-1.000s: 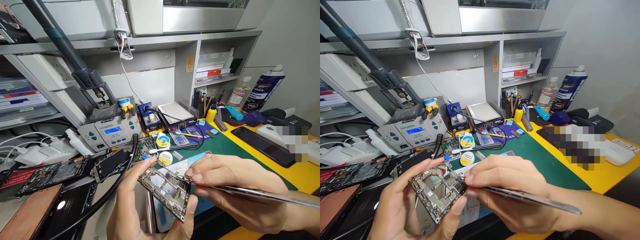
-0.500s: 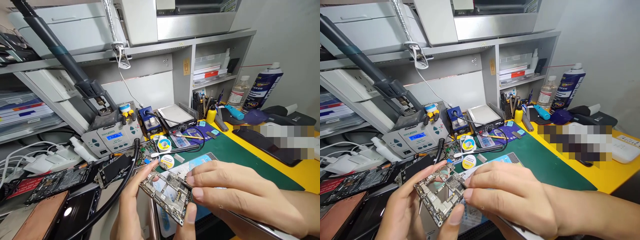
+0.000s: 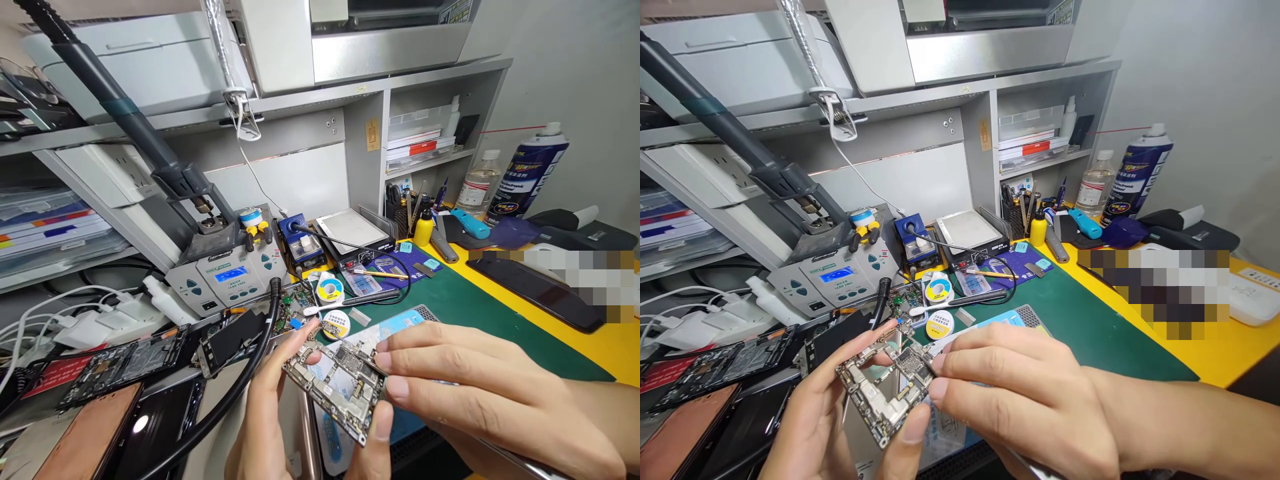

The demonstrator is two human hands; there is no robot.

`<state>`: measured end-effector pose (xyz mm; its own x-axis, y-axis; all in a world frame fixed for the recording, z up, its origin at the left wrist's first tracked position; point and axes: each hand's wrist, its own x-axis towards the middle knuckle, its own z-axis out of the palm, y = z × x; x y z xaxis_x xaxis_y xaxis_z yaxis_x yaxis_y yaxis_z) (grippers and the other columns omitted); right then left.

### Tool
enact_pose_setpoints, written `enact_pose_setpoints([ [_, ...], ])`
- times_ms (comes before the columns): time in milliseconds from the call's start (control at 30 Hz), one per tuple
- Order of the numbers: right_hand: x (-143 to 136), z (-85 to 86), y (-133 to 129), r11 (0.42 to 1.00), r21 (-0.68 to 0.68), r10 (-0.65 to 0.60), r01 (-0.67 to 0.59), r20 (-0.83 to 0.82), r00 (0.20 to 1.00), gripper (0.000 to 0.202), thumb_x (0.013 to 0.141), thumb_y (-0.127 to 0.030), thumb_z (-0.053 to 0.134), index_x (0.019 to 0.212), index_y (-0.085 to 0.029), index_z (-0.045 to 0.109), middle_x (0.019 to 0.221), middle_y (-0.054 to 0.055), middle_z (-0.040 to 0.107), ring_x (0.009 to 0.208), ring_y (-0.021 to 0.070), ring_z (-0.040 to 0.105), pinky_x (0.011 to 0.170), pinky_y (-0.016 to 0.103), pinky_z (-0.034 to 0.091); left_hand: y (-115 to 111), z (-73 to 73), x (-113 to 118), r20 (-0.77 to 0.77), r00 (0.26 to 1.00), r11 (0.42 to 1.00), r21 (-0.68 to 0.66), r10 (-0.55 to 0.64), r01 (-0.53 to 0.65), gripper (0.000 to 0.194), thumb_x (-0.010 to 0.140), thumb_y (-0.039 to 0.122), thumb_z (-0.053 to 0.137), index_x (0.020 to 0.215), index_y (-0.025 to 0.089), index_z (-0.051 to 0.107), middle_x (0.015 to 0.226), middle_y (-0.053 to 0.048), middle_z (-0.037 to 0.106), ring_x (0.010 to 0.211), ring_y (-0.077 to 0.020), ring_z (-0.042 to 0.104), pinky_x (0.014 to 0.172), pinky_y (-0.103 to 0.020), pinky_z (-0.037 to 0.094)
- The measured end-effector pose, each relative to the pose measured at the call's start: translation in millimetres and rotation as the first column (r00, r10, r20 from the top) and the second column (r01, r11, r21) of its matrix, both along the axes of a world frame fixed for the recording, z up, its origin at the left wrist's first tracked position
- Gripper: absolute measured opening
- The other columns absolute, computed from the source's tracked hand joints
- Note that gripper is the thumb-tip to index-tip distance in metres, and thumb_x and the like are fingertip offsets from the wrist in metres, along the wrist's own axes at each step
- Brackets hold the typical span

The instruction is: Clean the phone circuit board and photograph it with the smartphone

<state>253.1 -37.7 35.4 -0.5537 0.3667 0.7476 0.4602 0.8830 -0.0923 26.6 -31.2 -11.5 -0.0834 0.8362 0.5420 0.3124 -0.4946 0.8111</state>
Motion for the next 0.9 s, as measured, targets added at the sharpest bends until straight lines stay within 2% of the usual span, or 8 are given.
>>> enact_pose_setpoints([
  [200,1.0,1.8,0.1,0.999,0.032,-0.008,0.007,0.034,0.999,0.023,0.110,-0.017,0.056,0.116,-0.006,0.076,0.110,0.015,0.085,0.119,0.0173,0.078,0.112,0.024,0.058,3.0,0.6,1.1,0.010,1.000,0.999,0.043,-0.022,0.021,0.053,0.086,0.045,0.082,0.135,0.032,0.065,0.135,-0.003,0.075,0.118,-0.0340,0.077,0.102,-0.044,0.068],
  [567,1.2,1.6,0.2,0.998,0.060,-0.016,0.013,0.041,0.999,0.029,0.112,-0.018,0.051,0.116,-0.006,0.077,0.111,0.015,0.086,0.119,0.0178,0.078,0.111,0.024,0.058,3.4,-0.3,-0.1,0.008,1.000,0.999,0.042,-0.029,0.029,0.054,0.086,0.048,0.081,0.135,0.031,0.064,0.136,-0.005,0.075,0.118,-0.0345,0.077,0.101,-0.044,0.068],
  [900,0.6,2.2,-0.9,0.999,0.045,-0.018,0.015,0.058,0.998,0.026,0.111,-0.018,0.055,0.116,-0.006,0.077,0.114,0.014,0.085,0.124,0.0168,0.076,0.117,0.023,0.053,3.4,0.4,-1.7,-0.010,0.999,0.998,0.039,-0.039,0.039,0.055,0.087,0.049,0.081,0.136,0.031,0.063,0.133,-0.006,0.075,0.114,-0.0342,0.079,0.098,-0.044,0.069],
])
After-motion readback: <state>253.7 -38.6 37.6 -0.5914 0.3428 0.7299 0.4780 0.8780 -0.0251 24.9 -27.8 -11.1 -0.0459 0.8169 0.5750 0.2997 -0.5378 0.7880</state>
